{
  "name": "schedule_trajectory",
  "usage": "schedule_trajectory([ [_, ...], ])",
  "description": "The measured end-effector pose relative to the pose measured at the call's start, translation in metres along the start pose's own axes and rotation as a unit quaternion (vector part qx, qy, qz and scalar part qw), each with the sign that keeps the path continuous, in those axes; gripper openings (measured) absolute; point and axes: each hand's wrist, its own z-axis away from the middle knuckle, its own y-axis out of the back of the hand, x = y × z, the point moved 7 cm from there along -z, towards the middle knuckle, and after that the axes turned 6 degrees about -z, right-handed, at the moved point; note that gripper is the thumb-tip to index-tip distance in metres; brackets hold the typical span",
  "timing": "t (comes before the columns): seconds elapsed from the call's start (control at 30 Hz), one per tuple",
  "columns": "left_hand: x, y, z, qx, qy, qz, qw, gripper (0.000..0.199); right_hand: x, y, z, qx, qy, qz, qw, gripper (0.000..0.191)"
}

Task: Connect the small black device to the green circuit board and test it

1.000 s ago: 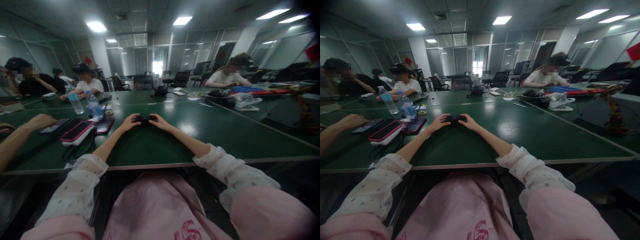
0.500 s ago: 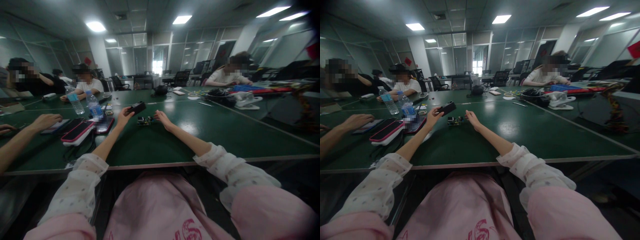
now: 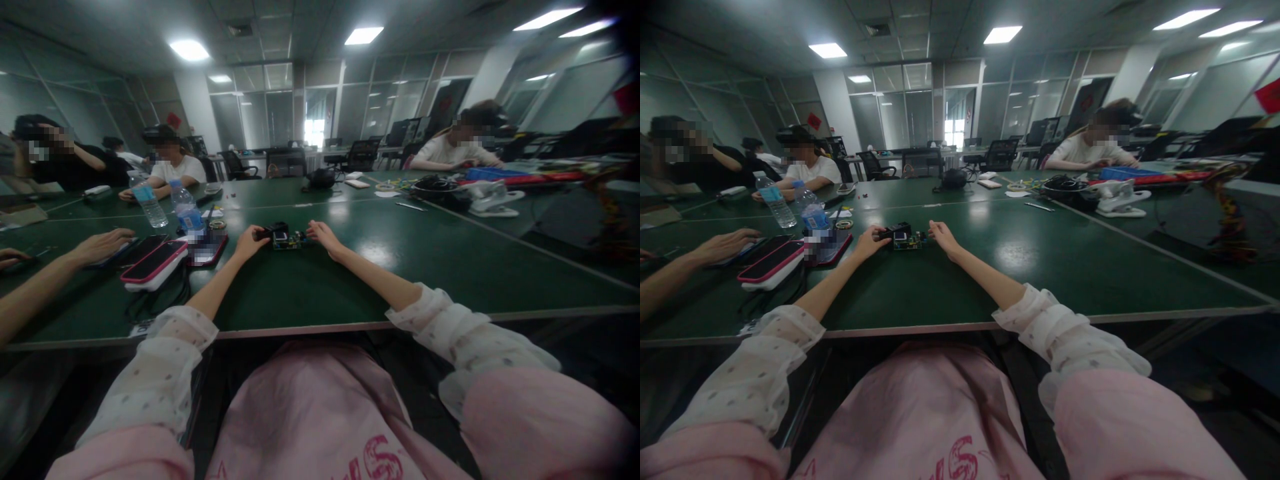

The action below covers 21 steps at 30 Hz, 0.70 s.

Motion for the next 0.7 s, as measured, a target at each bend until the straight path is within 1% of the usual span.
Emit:
schedule_trajectory([
  [0.1, 0.002, 0.0, 0.0, -0.007, -0.004, -0.007, 1.0, 0.045, 0.001, -0.001, -0.001, -0.006, 0.007, 0.006, 1.0, 0.038],
  [0.33, 0.006, 0.0, 0.0, -0.008, -0.01, -0.004, 1.0, 0.038, 0.002, -0.003, -0.002, -0.016, 0.036, 0.039, 0.998, 0.036],
  [0.43, 0.007, 0.0, 0.0, -0.01, -0.013, -0.008, 1.0, 0.037, -0.005, -0.006, 0.002, -0.036, 0.073, 0.069, 0.994, 0.037],
  [0.57, 0.011, 0.0, 0.001, -0.016, -0.025, -0.021, 0.999, 0.035, -0.018, -0.012, 0.01, -0.073, 0.137, 0.119, 0.981, 0.038],
  [0.7, 0.017, -0.004, 0.001, -0.033, -0.041, -0.045, 0.998, 0.036, -0.025, -0.016, 0.014, -0.079, 0.153, 0.145, 0.974, 0.033],
])
